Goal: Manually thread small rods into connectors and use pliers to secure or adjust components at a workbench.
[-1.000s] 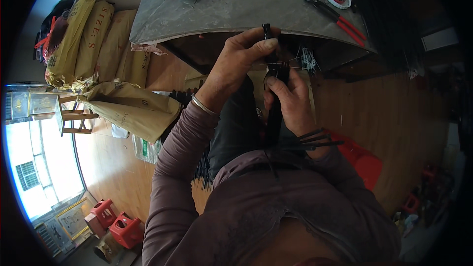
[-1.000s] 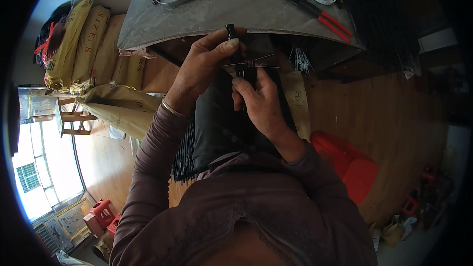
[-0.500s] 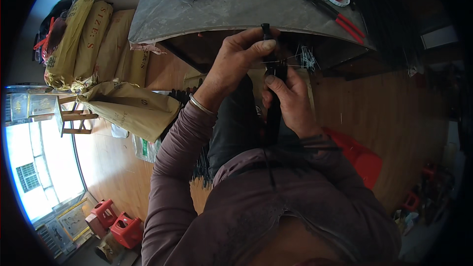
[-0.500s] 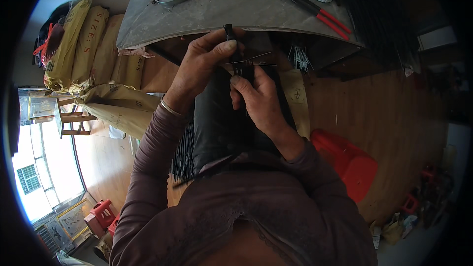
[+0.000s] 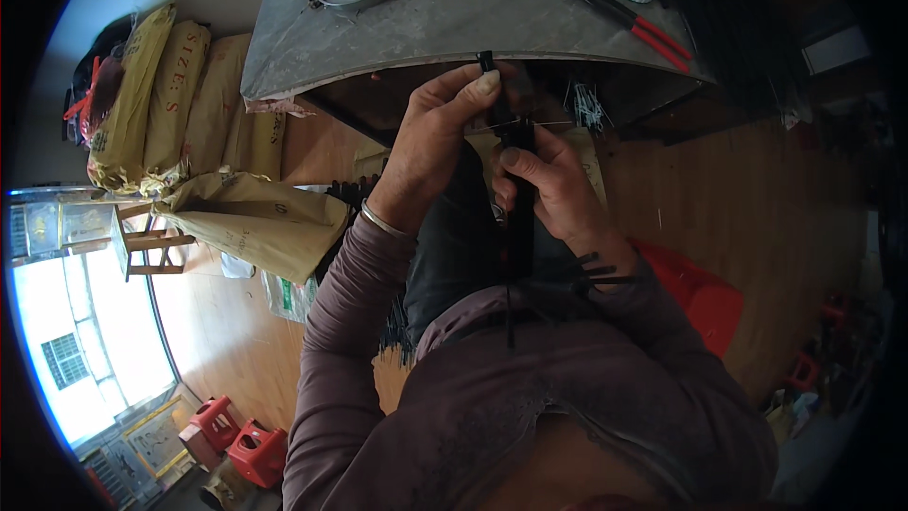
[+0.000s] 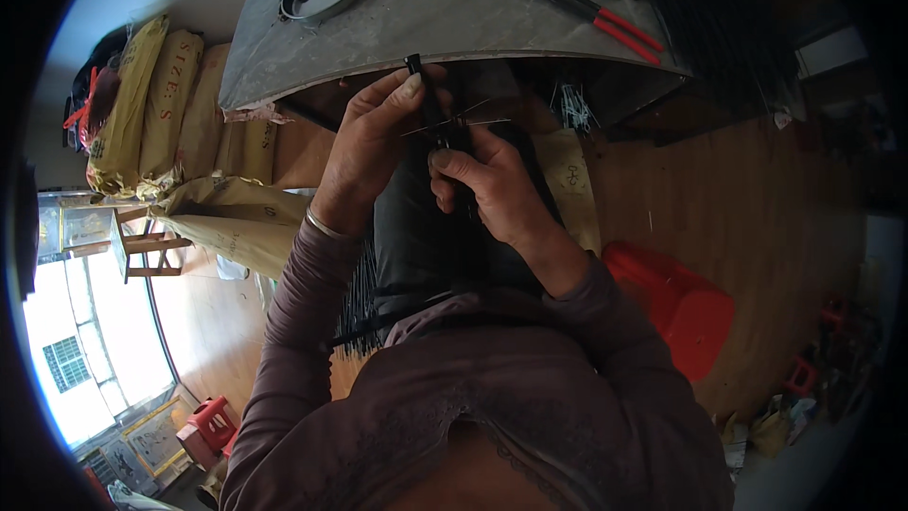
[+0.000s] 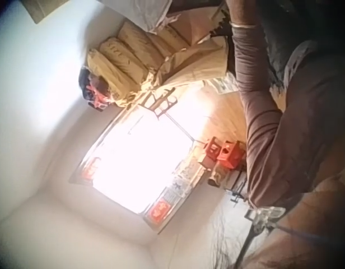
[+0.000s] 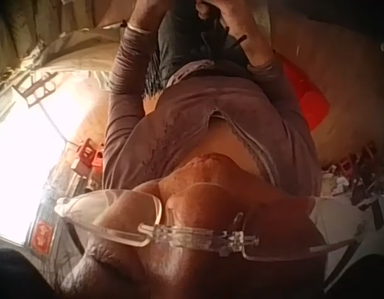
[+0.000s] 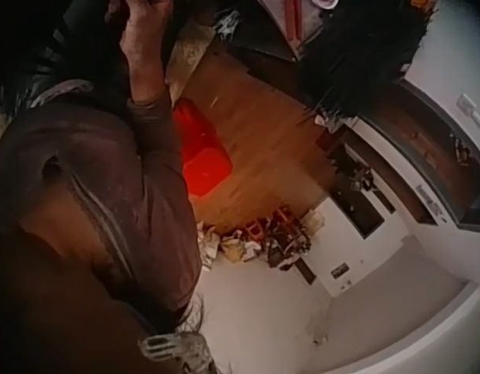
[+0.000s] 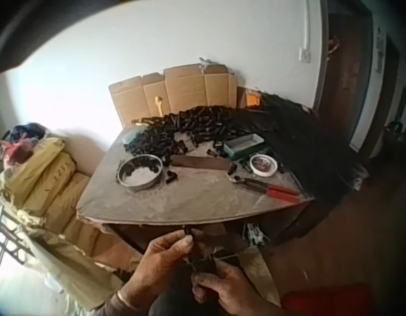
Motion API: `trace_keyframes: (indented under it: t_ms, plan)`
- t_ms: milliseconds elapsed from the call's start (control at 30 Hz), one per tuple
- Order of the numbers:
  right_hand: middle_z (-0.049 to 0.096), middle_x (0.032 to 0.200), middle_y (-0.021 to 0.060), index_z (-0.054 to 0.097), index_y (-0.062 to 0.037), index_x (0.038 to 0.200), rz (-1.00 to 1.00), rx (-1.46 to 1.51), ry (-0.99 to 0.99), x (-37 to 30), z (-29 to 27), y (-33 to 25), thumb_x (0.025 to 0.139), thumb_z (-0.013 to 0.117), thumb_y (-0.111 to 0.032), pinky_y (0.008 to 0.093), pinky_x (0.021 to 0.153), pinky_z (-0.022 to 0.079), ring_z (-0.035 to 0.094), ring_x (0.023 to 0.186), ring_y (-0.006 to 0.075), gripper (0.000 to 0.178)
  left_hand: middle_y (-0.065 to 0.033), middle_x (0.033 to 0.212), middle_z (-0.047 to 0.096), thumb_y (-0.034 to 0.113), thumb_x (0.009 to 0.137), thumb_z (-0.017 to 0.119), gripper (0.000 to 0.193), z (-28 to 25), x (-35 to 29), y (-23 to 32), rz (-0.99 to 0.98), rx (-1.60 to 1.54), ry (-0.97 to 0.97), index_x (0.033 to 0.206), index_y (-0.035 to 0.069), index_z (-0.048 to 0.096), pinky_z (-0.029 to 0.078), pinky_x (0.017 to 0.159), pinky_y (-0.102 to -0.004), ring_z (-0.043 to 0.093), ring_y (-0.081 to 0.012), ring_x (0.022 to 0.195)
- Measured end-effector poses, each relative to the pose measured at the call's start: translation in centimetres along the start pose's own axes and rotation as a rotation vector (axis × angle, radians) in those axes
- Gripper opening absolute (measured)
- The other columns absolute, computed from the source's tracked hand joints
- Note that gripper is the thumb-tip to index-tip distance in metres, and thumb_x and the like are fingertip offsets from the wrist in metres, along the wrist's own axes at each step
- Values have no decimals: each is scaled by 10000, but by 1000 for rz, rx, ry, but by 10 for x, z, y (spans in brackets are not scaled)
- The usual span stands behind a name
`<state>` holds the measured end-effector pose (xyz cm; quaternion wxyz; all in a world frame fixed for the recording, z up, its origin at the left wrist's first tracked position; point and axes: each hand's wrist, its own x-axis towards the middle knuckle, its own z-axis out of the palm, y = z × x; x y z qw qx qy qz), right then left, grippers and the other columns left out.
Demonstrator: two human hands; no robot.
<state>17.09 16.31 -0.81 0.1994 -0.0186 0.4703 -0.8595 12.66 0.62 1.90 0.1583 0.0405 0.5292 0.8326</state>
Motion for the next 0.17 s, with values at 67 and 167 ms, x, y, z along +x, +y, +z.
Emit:
trace_keyframes:
  t_ms: [67, 167]
  plan:
    - [547, 742, 37, 564, -32, 982, 33, 67, -77, 2, -6, 3, 897, 619, -155, 287, 552, 449, 536, 610, 126, 159, -50, 939, 665, 236, 935, 589, 316, 0, -1, -1, -8, 4, -2, 1164, 20, 616, 466, 844, -279, 616, -130, 873]
    - [560, 745, 52, 567, -29, 983, 36, 25, -66, 1, -7, 2, 894, 621, -161, 297, 561, 461, 550, 617, 138, 168, -40, 914, 668, 221, 921, 614, 291, 4, -2, 1, 22, 23, 40, 1134, 25, 642, 457, 854, -256, 597, -105, 876]
